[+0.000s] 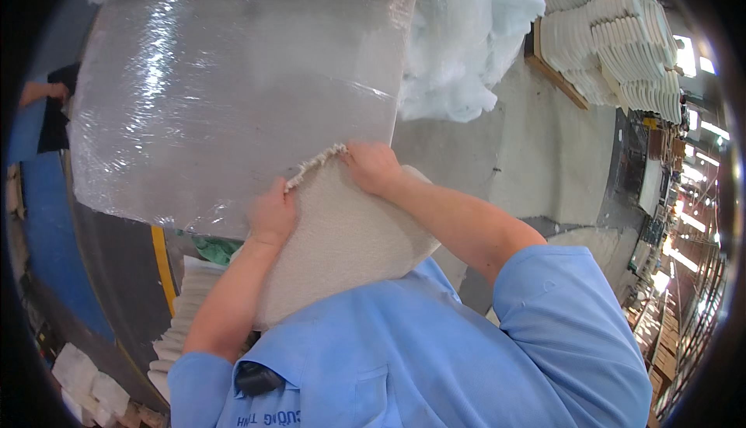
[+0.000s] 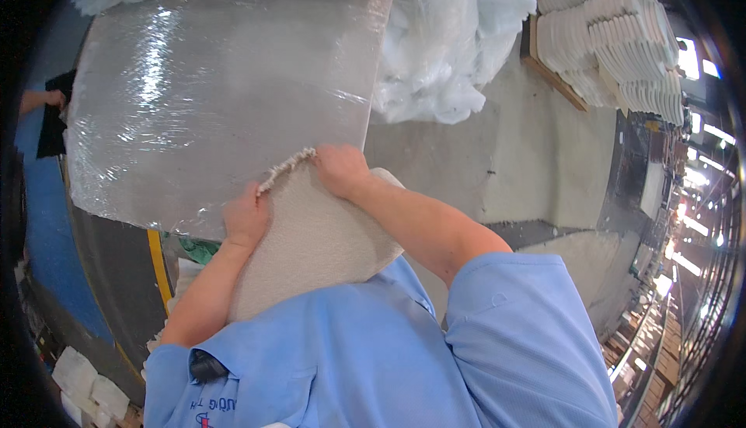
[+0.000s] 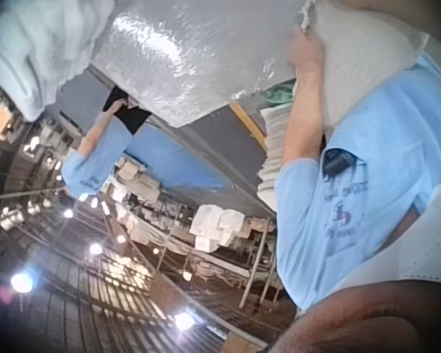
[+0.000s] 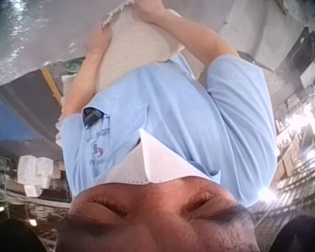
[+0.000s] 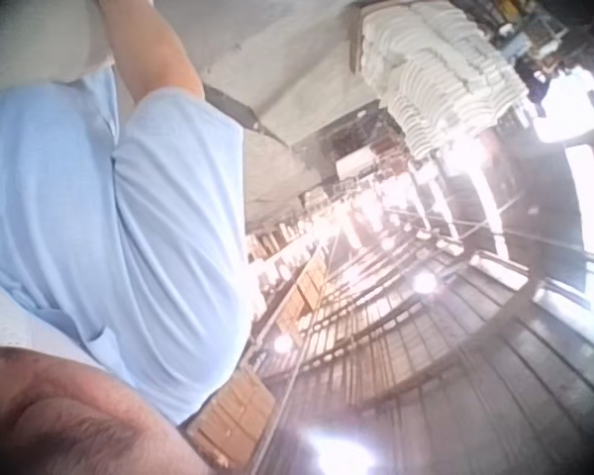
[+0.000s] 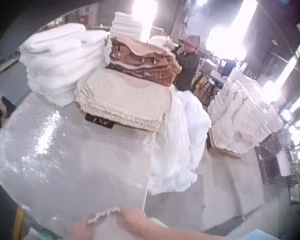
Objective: The person inserts a white foam cushion into a beige fabric cover, aligns the edges, and smooths the cover over the foam. The person repeats this process with multiple cushions, stacking the finished items on a table.
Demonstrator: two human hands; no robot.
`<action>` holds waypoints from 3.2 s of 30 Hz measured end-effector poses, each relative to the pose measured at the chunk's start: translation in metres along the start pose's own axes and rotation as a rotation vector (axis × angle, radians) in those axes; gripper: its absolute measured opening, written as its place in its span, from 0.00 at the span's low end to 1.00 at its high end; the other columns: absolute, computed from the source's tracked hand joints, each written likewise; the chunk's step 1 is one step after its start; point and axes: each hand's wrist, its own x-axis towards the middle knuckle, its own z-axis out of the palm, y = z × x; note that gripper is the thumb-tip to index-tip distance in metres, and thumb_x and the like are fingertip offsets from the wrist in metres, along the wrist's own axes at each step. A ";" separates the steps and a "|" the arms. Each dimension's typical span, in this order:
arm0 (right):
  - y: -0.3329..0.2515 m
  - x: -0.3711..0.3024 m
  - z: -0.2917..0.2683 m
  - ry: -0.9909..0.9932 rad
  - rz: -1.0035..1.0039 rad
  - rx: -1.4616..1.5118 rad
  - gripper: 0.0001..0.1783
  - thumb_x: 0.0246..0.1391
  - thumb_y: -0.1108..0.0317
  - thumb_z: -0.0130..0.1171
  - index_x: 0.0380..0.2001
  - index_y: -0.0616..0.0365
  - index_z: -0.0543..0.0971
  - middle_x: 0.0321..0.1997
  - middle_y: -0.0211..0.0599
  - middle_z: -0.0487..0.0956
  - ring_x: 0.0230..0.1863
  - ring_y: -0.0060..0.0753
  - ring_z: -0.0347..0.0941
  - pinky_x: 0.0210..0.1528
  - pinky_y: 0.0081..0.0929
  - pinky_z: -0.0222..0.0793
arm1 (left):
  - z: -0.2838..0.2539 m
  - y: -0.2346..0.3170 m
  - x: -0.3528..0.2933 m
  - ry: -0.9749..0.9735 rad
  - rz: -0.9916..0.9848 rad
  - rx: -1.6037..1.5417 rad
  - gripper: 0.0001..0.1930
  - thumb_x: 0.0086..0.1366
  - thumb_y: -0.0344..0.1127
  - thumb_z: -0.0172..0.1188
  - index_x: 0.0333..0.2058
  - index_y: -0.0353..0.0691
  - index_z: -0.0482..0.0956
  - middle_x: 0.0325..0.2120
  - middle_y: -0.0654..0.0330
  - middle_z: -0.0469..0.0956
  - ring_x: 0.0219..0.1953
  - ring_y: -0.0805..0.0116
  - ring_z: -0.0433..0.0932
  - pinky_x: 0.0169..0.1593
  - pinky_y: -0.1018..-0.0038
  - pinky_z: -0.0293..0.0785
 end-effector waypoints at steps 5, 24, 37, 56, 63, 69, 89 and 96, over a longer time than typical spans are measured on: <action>0.007 0.006 0.006 0.137 -0.118 0.067 0.15 0.69 0.59 0.55 0.39 0.61 0.79 0.38 0.56 0.84 0.43 0.65 0.80 0.47 0.55 0.75 | 0.011 -0.011 -0.002 0.073 0.017 0.067 0.10 0.72 0.43 0.58 0.41 0.44 0.76 0.23 0.46 0.81 0.28 0.36 0.81 0.31 0.44 0.72; 0.030 -0.016 -0.024 -0.050 -0.111 -0.061 0.15 0.57 0.71 0.53 0.45 0.56 0.84 0.45 0.51 0.84 0.50 0.60 0.80 0.54 0.51 0.75 | -0.023 -0.038 -0.038 -0.102 -0.113 0.121 0.13 0.69 0.41 0.59 0.43 0.37 0.81 0.35 0.40 0.84 0.42 0.36 0.82 0.46 0.45 0.76; 0.038 0.003 -0.038 -0.100 -0.165 0.022 0.17 0.60 0.57 0.62 0.47 0.55 0.84 0.47 0.51 0.85 0.53 0.55 0.80 0.55 0.46 0.75 | -0.026 -0.044 -0.025 -0.136 -0.058 0.256 0.12 0.67 0.39 0.62 0.41 0.36 0.77 0.38 0.41 0.81 0.45 0.36 0.80 0.47 0.46 0.75; 0.063 -0.080 -0.074 -0.492 0.523 0.403 0.48 0.54 0.40 0.74 0.60 0.76 0.76 0.58 0.59 0.80 0.56 0.55 0.80 0.56 0.49 0.77 | -0.073 -0.058 -0.137 -0.266 -0.725 -0.639 0.36 0.69 0.42 0.68 0.66 0.26 0.64 0.57 0.44 0.77 0.57 0.56 0.78 0.60 0.63 0.75; 0.074 -0.030 -0.061 -0.530 0.561 0.380 0.42 0.55 0.40 0.72 0.53 0.74 0.83 0.60 0.59 0.80 0.59 0.54 0.79 0.58 0.48 0.74 | -0.056 -0.078 -0.097 -0.321 -0.707 -0.390 0.38 0.68 0.53 0.68 0.61 0.21 0.73 0.54 0.37 0.80 0.56 0.54 0.81 0.59 0.63 0.75; 0.086 -0.026 -0.049 -0.517 0.560 0.762 0.38 0.63 0.42 0.64 0.61 0.66 0.80 0.63 0.54 0.80 0.61 0.52 0.78 0.63 0.48 0.72 | -0.055 -0.104 -0.086 -0.438 -0.683 -0.389 0.40 0.70 0.60 0.64 0.62 0.25 0.75 0.55 0.45 0.82 0.55 0.58 0.81 0.59 0.65 0.75; 0.079 -0.092 0.111 0.691 0.216 2.274 0.28 0.79 0.48 0.42 0.41 0.59 0.83 0.40 0.31 0.83 0.41 0.25 0.77 0.48 0.28 0.73 | -0.072 -0.082 -0.050 -0.553 -0.983 -0.580 0.27 0.73 0.53 0.62 0.58 0.36 0.81 0.46 0.54 0.86 0.43 0.61 0.86 0.47 0.63 0.82; 0.090 -0.120 0.062 1.062 -0.010 1.829 0.23 0.78 0.55 0.47 0.41 0.63 0.84 0.42 0.30 0.84 0.44 0.23 0.76 0.54 0.24 0.70 | -0.062 -0.069 -0.057 -0.533 -0.998 -0.550 0.25 0.73 0.52 0.62 0.56 0.38 0.82 0.44 0.55 0.86 0.41 0.61 0.86 0.44 0.62 0.83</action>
